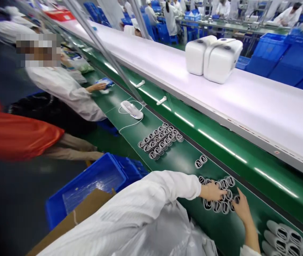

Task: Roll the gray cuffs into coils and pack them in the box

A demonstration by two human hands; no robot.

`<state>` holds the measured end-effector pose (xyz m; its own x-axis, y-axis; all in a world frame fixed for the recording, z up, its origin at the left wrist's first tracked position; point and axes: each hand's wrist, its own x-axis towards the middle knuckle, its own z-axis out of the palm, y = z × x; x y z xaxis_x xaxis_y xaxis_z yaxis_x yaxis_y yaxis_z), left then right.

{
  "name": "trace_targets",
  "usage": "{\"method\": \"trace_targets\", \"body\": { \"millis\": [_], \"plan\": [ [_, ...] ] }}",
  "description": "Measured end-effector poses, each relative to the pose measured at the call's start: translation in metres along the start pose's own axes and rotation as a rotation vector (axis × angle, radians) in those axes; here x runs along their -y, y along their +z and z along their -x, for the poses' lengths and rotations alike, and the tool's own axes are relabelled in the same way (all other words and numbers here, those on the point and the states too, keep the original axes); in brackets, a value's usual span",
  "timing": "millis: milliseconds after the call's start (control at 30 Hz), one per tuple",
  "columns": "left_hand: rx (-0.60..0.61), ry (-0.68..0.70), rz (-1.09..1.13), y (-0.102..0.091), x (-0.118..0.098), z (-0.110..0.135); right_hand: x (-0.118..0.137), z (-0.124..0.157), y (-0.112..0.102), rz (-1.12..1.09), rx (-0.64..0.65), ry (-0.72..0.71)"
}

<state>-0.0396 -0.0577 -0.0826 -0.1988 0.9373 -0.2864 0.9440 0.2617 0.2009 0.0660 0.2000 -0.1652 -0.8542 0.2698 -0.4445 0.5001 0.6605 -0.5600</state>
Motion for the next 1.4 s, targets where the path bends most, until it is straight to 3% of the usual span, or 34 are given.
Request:
{"method": "trace_targets", "body": {
  "millis": [133, 233, 367, 500, 633, 733, 867, 967, 1100, 1267, 1400],
  "plan": [
    [0.059, 0.161, -0.012, -0.006, 0.001, 0.008, 0.038, 0.037, -0.025, -0.132, -0.011, 0.096],
    [0.05, 0.246, -0.044, -0.024, 0.005, 0.027, 0.071, 0.068, -0.034, -0.166, -0.171, 0.109],
    [0.002, 0.336, -0.068, -0.061, 0.021, 0.075, 0.121, 0.116, -0.031, -0.205, -0.421, 0.182],
    [-0.021, 0.395, -0.067, -0.103, 0.055, 0.137, 0.191, 0.156, -0.017, -0.227, -0.572, 0.163],
    [-0.037, 0.36, -0.082, -0.146, 0.108, 0.2, 0.266, 0.155, -0.003, -0.349, -0.702, 0.086],
    [-0.026, 0.234, -0.063, -0.174, 0.153, 0.242, 0.314, 0.117, 0.005, -0.479, -0.749, 0.006],
    [-0.011, 0.01, -0.023, -0.187, 0.216, 0.284, 0.377, 0.029, 0.019, -0.545, -0.637, -0.124],
    [0.023, -0.157, 0.025, -0.178, 0.264, 0.31, 0.431, -0.045, 0.039, -0.518, -0.522, -0.229],
    [0.072, -0.349, 0.144, -0.157, 0.323, 0.352, 0.512, -0.124, 0.086, -0.502, -0.384, -0.367],
    [0.071, -0.443, 0.172, -0.143, 0.405, 0.411, 0.606, -0.187, 0.148, -0.495, -0.311, -0.425],
    [0.024, -0.469, 0.171, -0.135, 0.494, 0.448, 0.677, -0.232, 0.183, -0.462, -0.354, -0.418]
  ]
}}
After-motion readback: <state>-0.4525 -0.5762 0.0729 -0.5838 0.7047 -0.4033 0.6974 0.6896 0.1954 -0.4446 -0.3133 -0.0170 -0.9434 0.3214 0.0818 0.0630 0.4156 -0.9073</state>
